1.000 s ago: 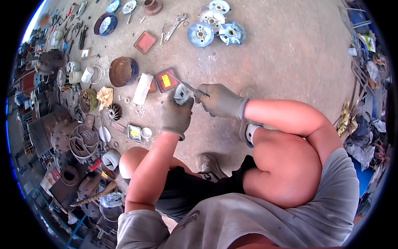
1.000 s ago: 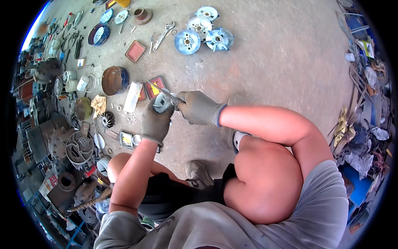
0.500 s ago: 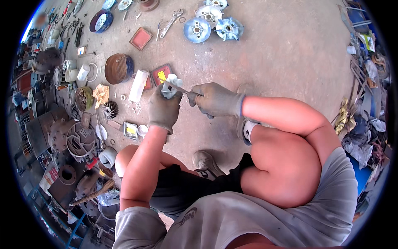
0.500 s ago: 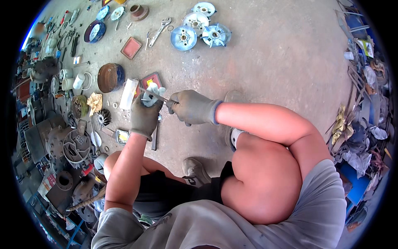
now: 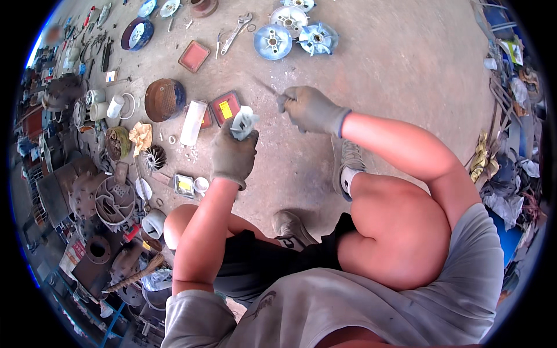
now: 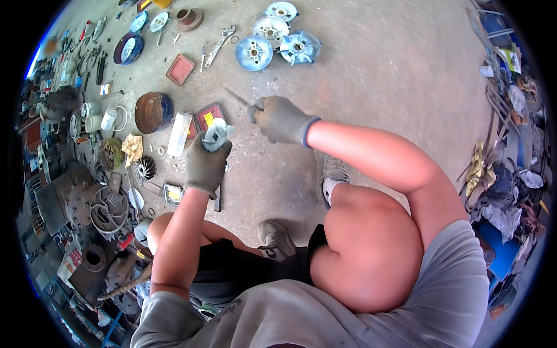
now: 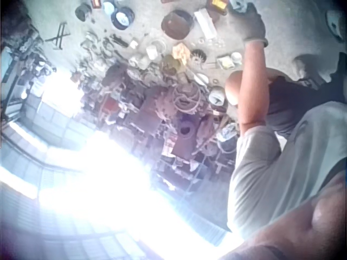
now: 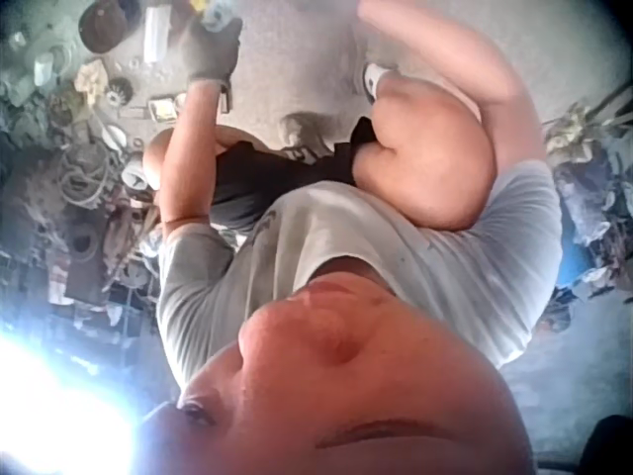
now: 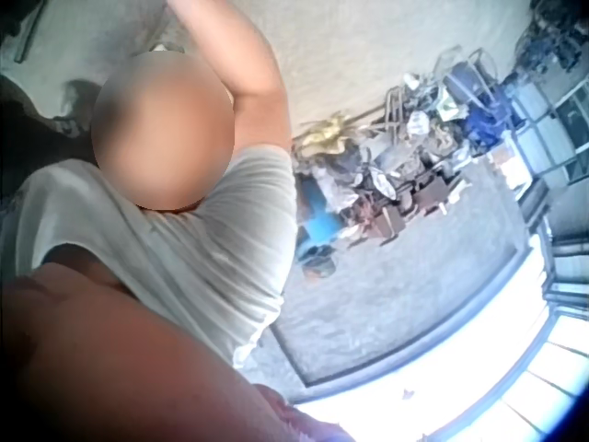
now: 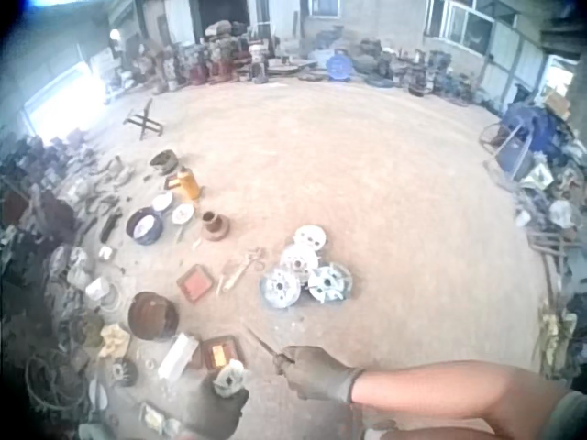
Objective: The person sits on the floor of a workshop and uses a metal file to scrape and clean several small, light-blue metal impellers. They handle the parts one by one, filing the surfaces and edges, then placing the cleaned items into a pile. The person also briefly uses a sanding block on one of the parts.
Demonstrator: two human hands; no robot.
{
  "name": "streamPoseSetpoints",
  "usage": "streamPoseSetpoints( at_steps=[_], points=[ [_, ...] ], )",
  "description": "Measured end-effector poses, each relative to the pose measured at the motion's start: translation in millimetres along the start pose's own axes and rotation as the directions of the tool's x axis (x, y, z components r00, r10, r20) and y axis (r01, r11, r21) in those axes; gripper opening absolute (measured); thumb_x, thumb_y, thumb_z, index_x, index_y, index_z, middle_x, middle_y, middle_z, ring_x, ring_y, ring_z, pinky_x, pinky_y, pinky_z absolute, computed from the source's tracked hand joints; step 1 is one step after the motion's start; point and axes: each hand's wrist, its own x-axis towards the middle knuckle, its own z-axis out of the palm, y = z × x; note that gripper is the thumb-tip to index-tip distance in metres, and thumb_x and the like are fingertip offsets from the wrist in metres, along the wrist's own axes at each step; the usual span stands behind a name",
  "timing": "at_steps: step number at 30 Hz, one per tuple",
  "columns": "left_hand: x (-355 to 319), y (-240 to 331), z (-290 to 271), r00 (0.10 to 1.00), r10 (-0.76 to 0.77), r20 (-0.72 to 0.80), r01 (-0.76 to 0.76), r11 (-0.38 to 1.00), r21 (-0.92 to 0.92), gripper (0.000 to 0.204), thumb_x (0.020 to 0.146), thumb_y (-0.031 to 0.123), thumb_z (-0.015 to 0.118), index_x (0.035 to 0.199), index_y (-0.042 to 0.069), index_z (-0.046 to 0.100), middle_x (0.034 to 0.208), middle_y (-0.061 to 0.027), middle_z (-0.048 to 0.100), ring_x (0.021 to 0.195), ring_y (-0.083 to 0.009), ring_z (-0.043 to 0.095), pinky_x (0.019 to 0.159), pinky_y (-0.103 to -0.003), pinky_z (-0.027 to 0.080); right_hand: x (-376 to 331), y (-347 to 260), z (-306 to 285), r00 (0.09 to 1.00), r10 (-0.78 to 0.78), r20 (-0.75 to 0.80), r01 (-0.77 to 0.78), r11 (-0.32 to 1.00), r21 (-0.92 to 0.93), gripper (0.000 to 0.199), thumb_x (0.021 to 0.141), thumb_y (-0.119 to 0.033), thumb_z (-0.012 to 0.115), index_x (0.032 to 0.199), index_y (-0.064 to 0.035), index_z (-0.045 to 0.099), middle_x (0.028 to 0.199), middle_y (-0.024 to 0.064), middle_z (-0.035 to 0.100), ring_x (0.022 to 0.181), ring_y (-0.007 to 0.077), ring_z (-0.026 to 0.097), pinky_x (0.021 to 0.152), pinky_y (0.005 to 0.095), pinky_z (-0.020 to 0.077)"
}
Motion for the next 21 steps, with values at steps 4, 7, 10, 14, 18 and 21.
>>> streamPoseSetpoints(
  at_steps=[4, 7, 10, 14, 18, 21],
  points=[
    [4, 0, -3, 0.998, 0.070, -0.003, -0.070, 0.997, -0.024, 0.035, 0.089, 0.016, 0.083, 0.118, -0.001, 0.072, 0.104, -0.0117, 0.079, 0.089, -0.0169, 0.076, 0.081, -0.033, 0.060, -40, -20, 22, 0.975, 0.016, 0.222, 0.009, 0.994, -0.109, 0.026, 0.106, -0.026, 0.055, 0.104, -0.0065, 0.072, 0.070, 0.0031, 0.060, 0.058, 0.0142, 0.059, 0.056, 0.0356, 0.0518],
    [18, -13, 0, 0.991, 0.128, 0.033, -0.119, 0.973, -0.198, 0.033, 0.090, 0.014, 0.082, 0.116, -0.004, 0.072, 0.102, -0.0105, 0.080, 0.087, -0.0155, 0.076, 0.079, -0.032, 0.060, -8, 4, 12, 0.970, -0.231, 0.077, 0.243, 0.924, -0.296, 0.024, 0.103, -0.025, 0.060, 0.107, -0.0060, 0.074, 0.081, 0.0115, 0.071, 0.072, 0.0224, 0.069, 0.070, 0.0398, 0.0557],
    [22, -17, -4, 0.989, 0.065, 0.135, 0.004, 0.891, -0.455, 0.028, 0.092, 0.011, 0.081, 0.113, -0.005, 0.073, 0.105, -0.0089, 0.080, 0.089, -0.0154, 0.076, 0.080, -0.031, 0.060, -7, 5, 14, 0.938, -0.346, 0.022, 0.326, 0.858, -0.396, 0.025, 0.102, -0.026, 0.063, 0.111, -0.0059, 0.075, 0.091, 0.0161, 0.076, 0.084, 0.0296, 0.072, 0.080, 0.0417, 0.0558],
    [17, -8, -11, 0.962, 0.037, 0.270, 0.131, 0.806, -0.577, 0.027, 0.092, 0.008, 0.080, 0.115, -0.005, 0.072, 0.106, -0.0085, 0.079, 0.088, -0.0152, 0.075, 0.079, -0.030, 0.060, -13, 10, 15, 0.920, -0.390, -0.046, 0.337, 0.844, -0.417, 0.026, 0.103, -0.028, 0.064, 0.112, -0.0066, 0.075, 0.098, 0.0192, 0.076, 0.089, 0.0337, 0.073, 0.082, 0.0432, 0.0554],
    [11, -6, -8, 0.985, 0.101, 0.138, -0.040, 0.921, -0.387, 0.032, 0.093, 0.010, 0.080, 0.119, -0.005, 0.070, 0.109, -0.0095, 0.079, 0.092, -0.0162, 0.076, 0.082, -0.031, 0.060, 1, 14, 5, 0.918, -0.386, -0.090, 0.332, 0.873, -0.357, 0.030, 0.105, -0.033, 0.062, 0.113, -0.0066, 0.074, 0.094, 0.0189, 0.076, 0.087, 0.0350, 0.073, 0.081, 0.0451, 0.0554],
    [8, -18, -6, 0.971, 0.238, 0.030, -0.235, 0.969, -0.079, 0.039, 0.090, 0.014, 0.083, 0.123, -0.002, 0.069, 0.112, -0.0101, 0.078, 0.099, -0.0167, 0.075, 0.087, -0.032, 0.060, 27, 33, -14, 0.901, -0.318, -0.293, 0.240, 0.931, -0.274, 0.028, 0.106, -0.031, 0.062, 0.112, -0.0065, 0.074, 0.088, 0.0112, 0.073, 0.077, 0.0250, 0.068, 0.074, 0.0387, 0.0543]
  ],
)
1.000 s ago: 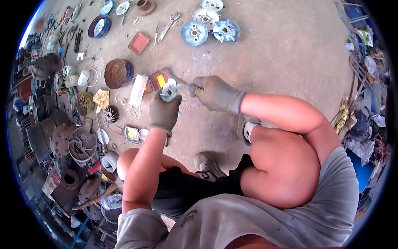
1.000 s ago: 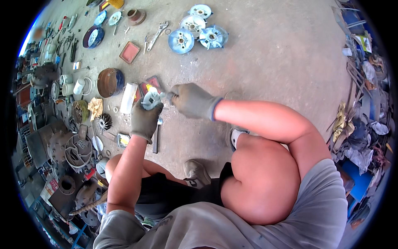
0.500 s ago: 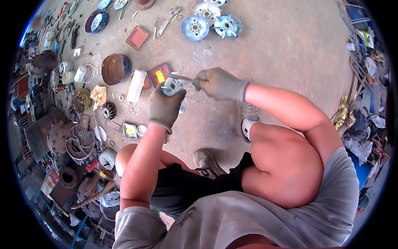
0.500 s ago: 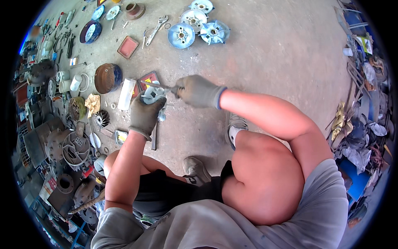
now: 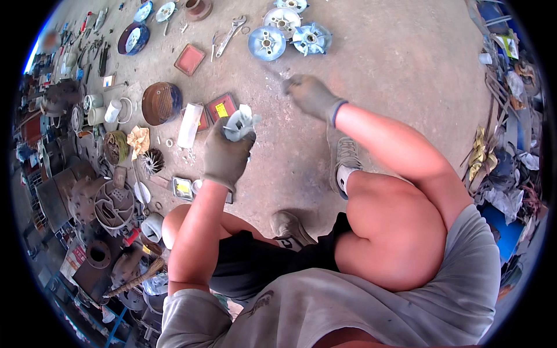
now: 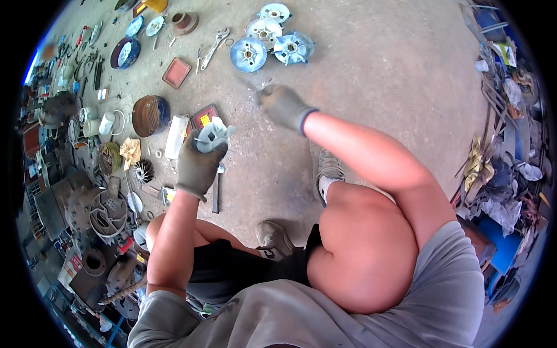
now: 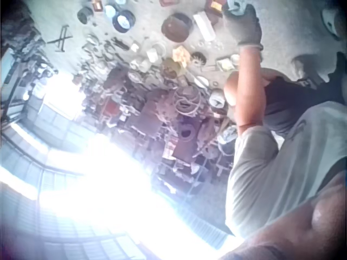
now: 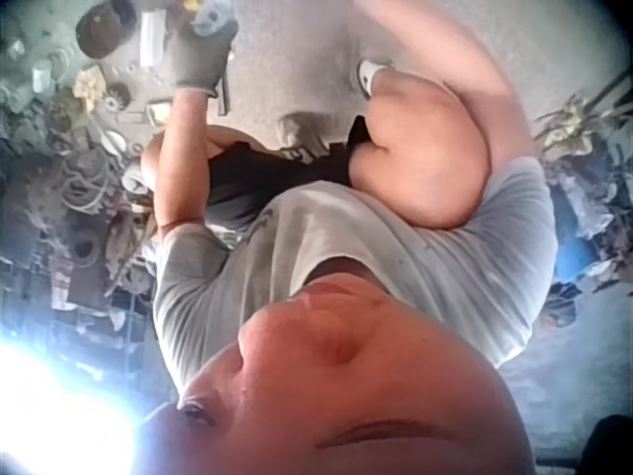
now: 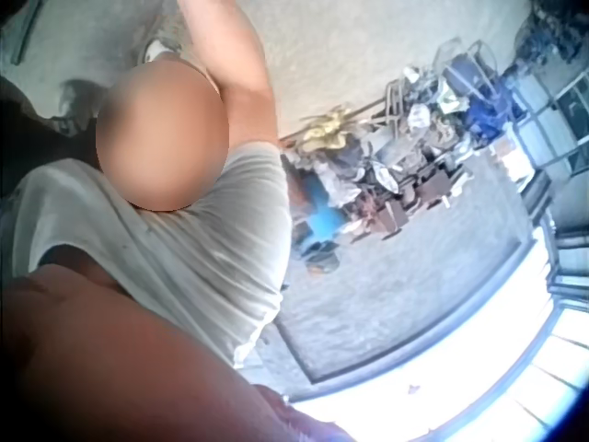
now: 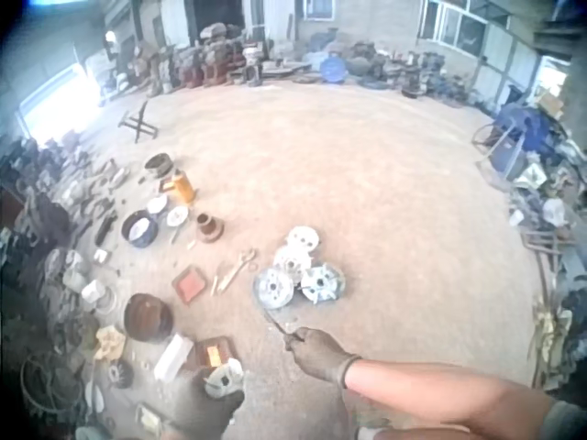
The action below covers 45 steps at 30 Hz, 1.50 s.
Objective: The person sits on the floor of a workshop and uses a metal file to scrape and clean several small, light-blue metal impellers. They handle the parts one by one, filing the surfaces and edges, then placing the cleaned items into a pile. The person also briefly uses a sanding block on one of the parts.
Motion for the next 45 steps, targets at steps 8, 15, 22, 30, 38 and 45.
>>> streamPoseSetpoints(
  at_steps=[8, 15, 22, 30, 38, 45],
  points=[
    [-18, 19, 9, 0.989, -0.135, 0.061, 0.135, 0.991, 0.001, 0.044, 0.088, 0.016, 0.082, 0.126, 0.002, 0.065, 0.103, -0.0120, 0.077, 0.092, -0.0242, 0.076, 0.079, -0.039, 0.060, -49, -71, 15, 0.960, -0.182, 0.211, 0.155, 0.978, 0.139, 0.028, 0.097, -0.023, 0.071, 0.119, -0.0057, 0.070, 0.086, 0.0097, 0.071, 0.075, 0.0224, 0.067, 0.071, 0.0377, 0.0549],
    [-30, 12, 24, 0.995, -0.094, 0.034, 0.087, 0.980, 0.178, 0.060, 0.088, 0.027, 0.087, 0.137, 0.003, 0.060, 0.108, -0.0163, 0.077, 0.099, -0.0263, 0.076, 0.088, -0.041, 0.060, -38, -62, 27, 0.933, -0.193, 0.304, 0.224, 0.972, -0.069, 0.032, 0.089, -0.029, 0.075, 0.106, -0.0019, 0.074, 0.096, 0.0217, 0.077, 0.089, 0.0337, 0.076, 0.083, 0.0442, 0.0585],
    [-42, 2, 24, 0.962, -0.116, 0.246, 0.138, 0.988, -0.074, 0.065, 0.099, 0.025, 0.078, 0.152, 0.004, 0.045, 0.138, -0.0211, 0.064, 0.126, -0.0278, 0.066, 0.091, -0.040, 0.062, 112, 21, -74, 0.969, -0.134, -0.210, 0.058, 0.942, -0.332, 0.035, 0.093, -0.036, 0.069, 0.099, -0.0040, 0.080, 0.094, 0.0220, 0.079, 0.091, 0.0372, 0.077, 0.084, 0.0473, 0.0587],
    [-33, -10, -6, 0.955, -0.046, 0.291, -0.032, 0.966, 0.258, 0.063, 0.097, 0.040, 0.075, 0.141, -0.002, 0.058, 0.137, -0.0257, 0.067, 0.109, -0.0369, 0.075, 0.103, -0.044, 0.056, 145, 56, -78, 0.964, 0.053, -0.259, -0.079, 0.993, -0.090, 0.056, 0.098, -0.053, 0.070, 0.103, 0.0023, 0.077, 0.081, 0.0119, 0.073, 0.075, 0.0267, 0.068, 0.071, 0.0426, 0.0516],
    [-38, 24, -90, 0.986, -0.006, 0.166, -0.070, 0.891, 0.448, 0.061, 0.096, 0.038, 0.074, 0.140, -0.002, 0.060, 0.132, -0.0283, 0.067, 0.125, -0.0439, 0.064, 0.109, -0.049, 0.050, 41, 91, 5, 0.971, 0.125, 0.206, -0.048, 0.937, -0.346, 0.050, 0.106, -0.047, 0.059, 0.105, 0.0017, 0.071, 0.099, 0.0309, 0.073, 0.096, 0.0474, 0.071, 0.087, 0.0511, 0.0532],
    [-45, 72, -102, 0.968, 0.149, 0.204, -0.229, 0.860, 0.457, 0.065, 0.098, 0.047, 0.070, 0.143, 0.001, 0.058, 0.129, -0.0289, 0.069, 0.123, -0.0436, 0.067, 0.108, -0.050, 0.051, 18, 83, -14, 0.938, 0.253, 0.238, -0.140, 0.903, -0.406, 0.040, 0.107, -0.038, 0.057, 0.117, -0.0021, 0.072, 0.095, 0.0183, 0.077, 0.087, 0.0346, 0.074, 0.082, 0.0480, 0.0571]
  ],
)
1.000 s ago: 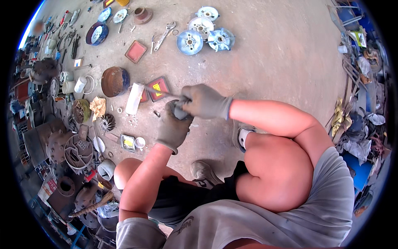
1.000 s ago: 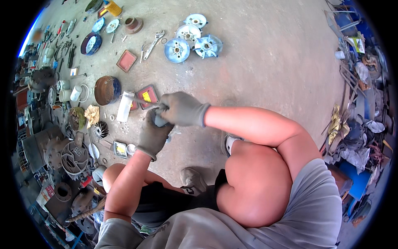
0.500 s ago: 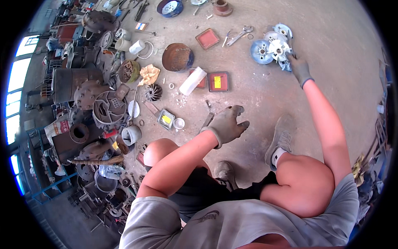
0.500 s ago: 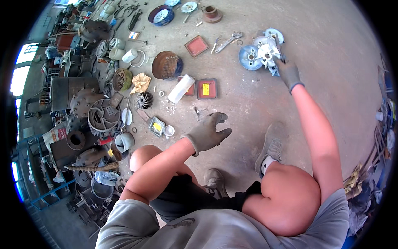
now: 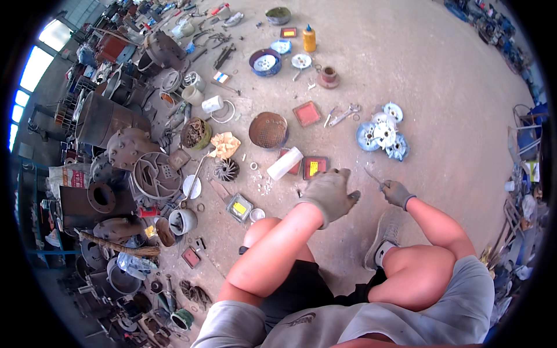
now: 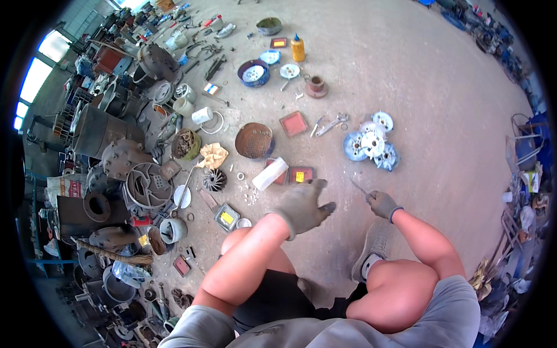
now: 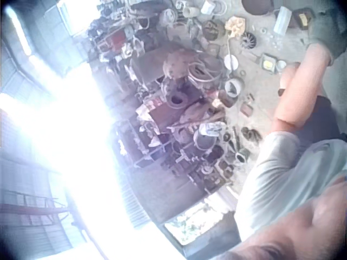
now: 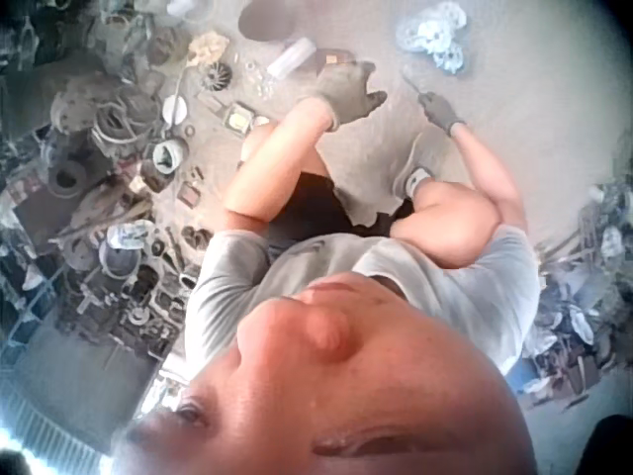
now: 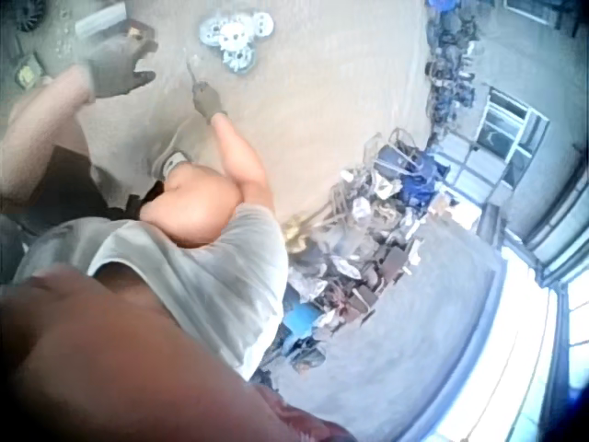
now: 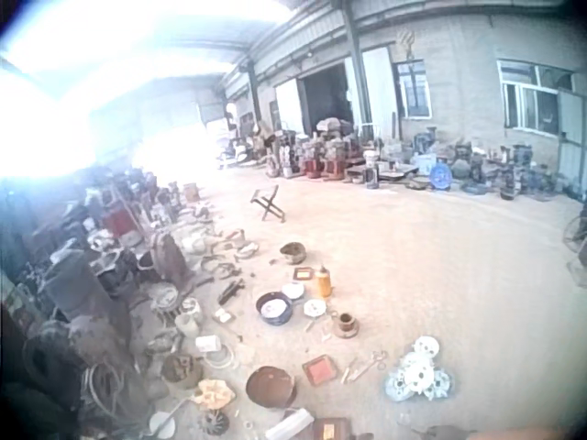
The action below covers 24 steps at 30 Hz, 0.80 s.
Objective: The person sits on the floor of a workshop and uses a metal file to scrape and clean several small, light-blue metal impellers. They handle the parts one by one, filing the surfaces and edges, then placing the cleaned items into a pile. The person also briefly uses a sanding block on one of the parts.
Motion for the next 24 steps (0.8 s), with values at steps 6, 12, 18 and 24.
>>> streamPoseSetpoints(
  at_steps=[6, 12, 18, 24],
  points=[
    [3, 21, -28, 0.997, 0.069, 0.043, -0.068, 0.997, -0.041, 0.059, 0.098, 0.038, 0.066, 0.136, -0.006, 0.062, 0.132, -0.0261, 0.071, 0.126, -0.0386, 0.068, 0.107, -0.047, 0.054, -29, -130, 1, 0.827, -0.560, 0.039, 0.557, 0.828, 0.067, 0.043, 0.102, -0.036, 0.070, 0.136, -0.0089, 0.068, 0.127, 0.0091, 0.074, 0.112, 0.0226, 0.071, 0.102, 0.0380, 0.0564],
    [56, 32, 23, 0.886, -0.043, -0.461, 0.096, 0.991, 0.092, 0.051, 0.093, 0.036, 0.070, 0.133, 0.004, 0.068, 0.138, -0.0200, 0.067, 0.131, -0.0351, 0.061, 0.107, -0.047, 0.049, -21, -227, -17, 0.976, -0.196, 0.091, 0.185, 0.976, 0.111, 0.043, 0.100, -0.035, 0.071, 0.133, -0.0084, 0.069, 0.127, 0.0121, 0.074, 0.114, 0.0262, 0.071, 0.103, 0.0394, 0.0555],
    [97, 21, 33, 0.914, -0.202, -0.353, 0.246, 0.966, 0.085, 0.079, 0.095, 0.048, 0.072, 0.156, 0.004, 0.049, 0.164, -0.0181, 0.047, 0.153, -0.0346, 0.041, 0.126, -0.051, 0.031, 21, -264, 13, 0.974, -0.199, 0.105, 0.189, 0.977, 0.098, 0.042, 0.098, -0.034, 0.071, 0.131, -0.0078, 0.070, 0.127, 0.0150, 0.074, 0.117, 0.0299, 0.070, 0.104, 0.0409, 0.0547],
    [32, -43, -48, 0.956, -0.282, -0.082, 0.266, 0.950, -0.163, 0.075, 0.096, 0.030, 0.063, 0.159, -0.004, 0.042, 0.164, -0.0232, 0.046, 0.152, -0.0442, 0.043, 0.126, -0.056, 0.030, 39, -269, 35, 0.945, -0.269, 0.188, 0.268, 0.963, 0.029, 0.041, 0.096, -0.032, 0.072, 0.129, -0.0072, 0.071, 0.127, 0.0179, 0.074, 0.120, 0.0335, 0.069, 0.105, 0.0423, 0.0538]
  ],
)
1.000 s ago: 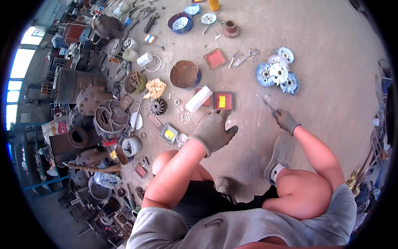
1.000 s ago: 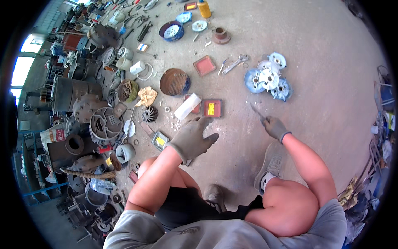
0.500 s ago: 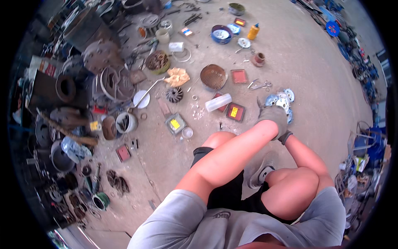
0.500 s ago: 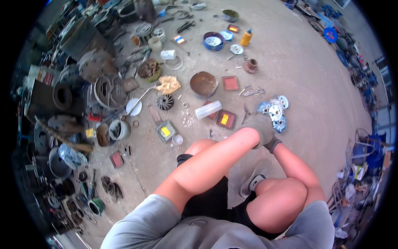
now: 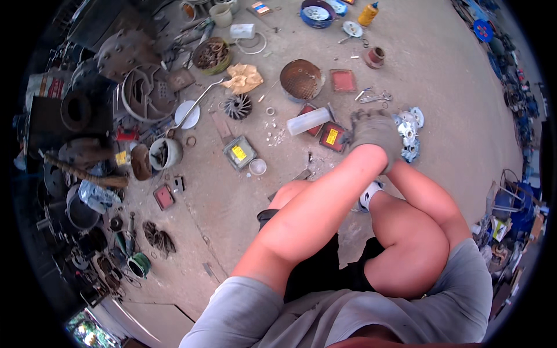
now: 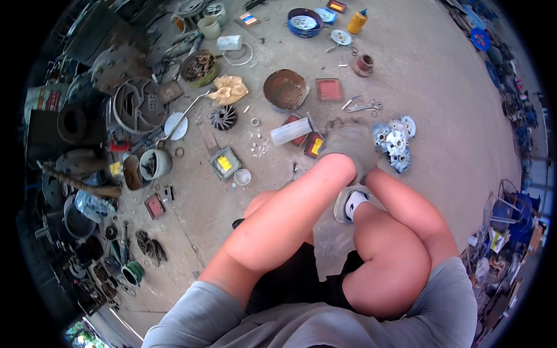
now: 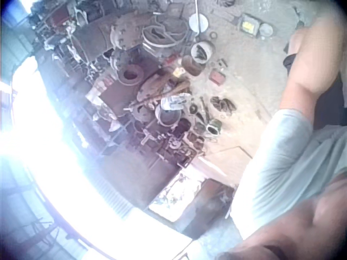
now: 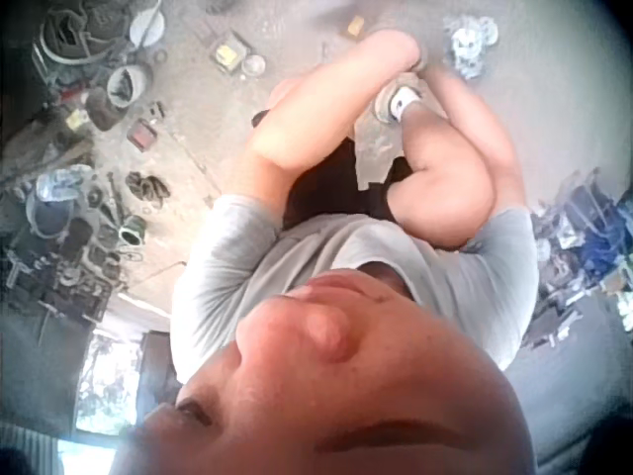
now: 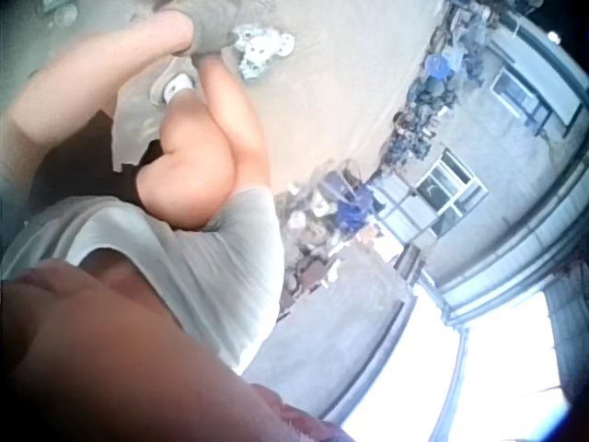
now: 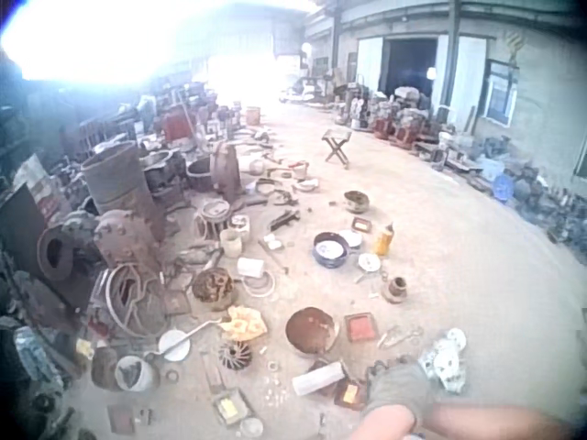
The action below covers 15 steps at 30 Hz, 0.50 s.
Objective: The person sits on the floor of a workshop and uses a metal file to scrape and clean several small, light-blue metal impellers. They handle the parts one by one, filing the surfaces and edges, then placing the cleaned items into a pile. The person also briefly uses a sanding block on one of the parts.
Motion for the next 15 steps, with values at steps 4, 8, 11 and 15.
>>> streamPoseSetpoints(
  at_steps=[4, 8, 11, 15],
  points=[
    [53, -36, 15, 0.976, -0.212, -0.043, 0.212, 0.977, 0.011, 0.073, 0.104, 0.056, 0.058, 0.137, -0.008, 0.064, 0.143, -0.0287, 0.066, 0.133, -0.0416, 0.065, 0.111, -0.048, 0.052, 62, -16, 26, 0.993, -0.108, 0.042, 0.112, 0.986, -0.122, 0.041, 0.095, -0.032, 0.072, 0.127, -0.0068, 0.072, 0.128, 0.0198, 0.074, 0.121, 0.0359, 0.069, 0.106, 0.0433, 0.0532],
    [119, -91, 29, 0.909, -0.414, -0.047, 0.392, 0.888, -0.241, 0.088, 0.105, 0.062, 0.053, 0.146, -0.016, 0.051, 0.124, -0.0373, 0.071, 0.127, -0.0473, 0.067, 0.109, -0.049, 0.053, 91, -11, 37, 0.840, -0.512, 0.182, 0.510, 0.628, -0.588, 0.040, 0.094, -0.031, 0.073, 0.126, -0.0064, 0.072, 0.128, 0.0217, 0.073, 0.123, 0.0384, 0.068, 0.107, 0.0443, 0.0526],
    [147, -159, 57, 0.792, -0.608, -0.056, 0.490, 0.688, -0.535, 0.051, 0.103, 0.045, 0.060, 0.132, 0.006, 0.075, 0.110, -0.0255, 0.079, 0.106, -0.0364, 0.077, 0.093, -0.047, 0.059, 98, -50, 44, 0.949, -0.307, 0.064, 0.311, 0.949, -0.056, 0.038, 0.096, -0.031, 0.068, 0.123, -0.0047, 0.073, 0.123, 0.0234, 0.074, 0.118, 0.0422, 0.069, 0.103, 0.0489, 0.0531],
    [156, -219, 79, 0.750, -0.657, -0.077, 0.103, 0.231, -0.967, 0.030, 0.100, 0.014, 0.053, 0.121, 0.005, 0.073, 0.109, -0.0165, 0.079, 0.090, -0.0314, 0.078, 0.078, -0.041, 0.065, 142, -42, 38, 0.832, -0.529, 0.168, 0.544, 0.838, -0.053, 0.038, 0.098, -0.035, 0.067, 0.120, -0.0055, 0.075, 0.105, 0.0224, 0.077, 0.100, 0.0396, 0.075, 0.096, 0.0475, 0.0566]
  ],
)
